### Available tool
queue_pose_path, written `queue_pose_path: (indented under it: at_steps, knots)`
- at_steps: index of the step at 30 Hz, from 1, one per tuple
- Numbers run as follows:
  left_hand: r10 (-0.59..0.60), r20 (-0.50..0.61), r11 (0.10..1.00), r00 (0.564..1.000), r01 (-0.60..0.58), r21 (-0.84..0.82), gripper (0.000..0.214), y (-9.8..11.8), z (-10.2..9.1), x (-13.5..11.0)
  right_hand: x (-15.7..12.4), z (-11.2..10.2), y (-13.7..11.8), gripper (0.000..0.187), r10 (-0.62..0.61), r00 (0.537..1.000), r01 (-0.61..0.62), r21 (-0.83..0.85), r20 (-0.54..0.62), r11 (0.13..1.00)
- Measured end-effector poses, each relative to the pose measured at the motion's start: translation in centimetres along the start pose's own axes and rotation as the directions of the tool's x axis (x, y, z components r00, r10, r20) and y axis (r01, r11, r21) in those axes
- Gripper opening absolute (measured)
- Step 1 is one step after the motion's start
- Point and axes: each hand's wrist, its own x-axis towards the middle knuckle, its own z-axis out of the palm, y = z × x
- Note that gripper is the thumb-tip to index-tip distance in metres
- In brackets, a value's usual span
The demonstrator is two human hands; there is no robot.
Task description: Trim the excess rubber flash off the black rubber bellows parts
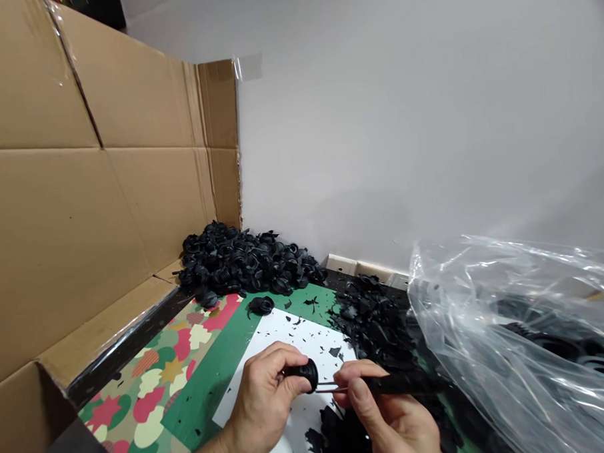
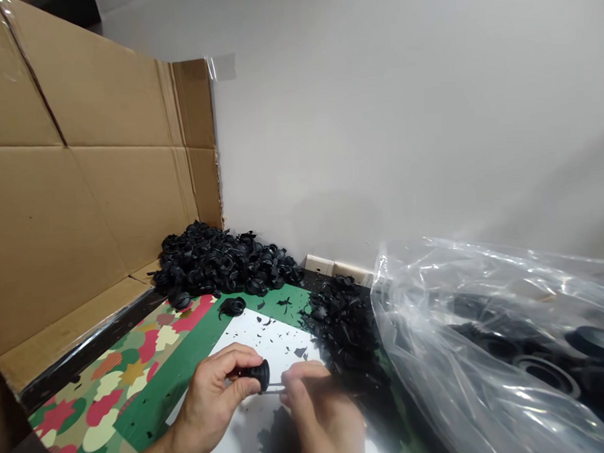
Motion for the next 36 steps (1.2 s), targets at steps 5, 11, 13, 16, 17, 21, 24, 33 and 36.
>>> queue_pose_path:
  at_steps: [5, 11, 13, 16, 17, 21, 24, 33, 36]
  knots:
    - [-0.004, 0.001, 1.0, 1.0, 0.004, 0.014, 0.019, -0.1, 0.0, 0.0, 0.0, 0.1, 0.0, 0.036, 0.046, 0.998, -0.045, 0.038, -0.032, 0.998]
    - [-0.02, 0.005, 0.999, 1.0, 0.02, 0.031, 0.019, -0.2, 0.1, -0.1, -0.2, 0.1, 1.4, 0.028, -0.013, 1.0, 0.013, 0.023, -0.005, 1.0]
    - [-0.019, 0.005, 0.999, 1.0, 0.019, 0.035, 0.019, -0.3, 0.1, -0.1, -0.2, 0.1, 1.6, 0.027, -0.039, 0.999, 0.039, 0.0, -0.005, 0.999]
    - [-0.017, 0.002, 0.999, 1.0, 0.017, 0.034, 0.02, -0.4, 0.3, -0.1, -0.3, 0.1, 1.7, 0.028, -0.061, 0.998, 0.061, -0.05, 0.006, 0.997]
    - [-0.019, 0.001, 0.999, 1.0, 0.019, 0.033, 0.02, -0.4, 0.3, -0.1, -0.3, 0.1, 1.7, 0.029, -0.066, 0.998, 0.066, -0.061, 0.007, 0.996]
    - [-0.036, -0.007, 0.999, 0.999, 0.036, 0.028, 0.02, -0.2, 0.3, -0.1, -0.3, 0.1, 1.8, 0.028, -0.108, 0.994, 0.108, -0.061, -0.008, 0.992]
    - [-0.084, -0.019, 0.996, 0.996, 0.084, -0.011, 0.02, -0.1, 0.3, -0.1, -0.2, -0.1, 1.4, 0.028, -0.112, 0.992, 0.105, -0.111, -0.054, 0.988]
    - [-0.492, 0.331, 0.685, 0.806, 0.592, -0.424, 0.048, -1.1, 0.1, 1.1, 0.4, -0.2, 0.9, 0.031, -0.04, 0.997, 0.052, -0.207, 0.062, 0.977]
    - [-0.515, 0.361, 0.647, 0.777, 0.629, -0.43, 0.054, -1.3, 0.1, 1.1, 0.0, 0.3, 0.8, 0.023, -0.067, 0.984, 0.107, -0.255, 0.164, 0.961]
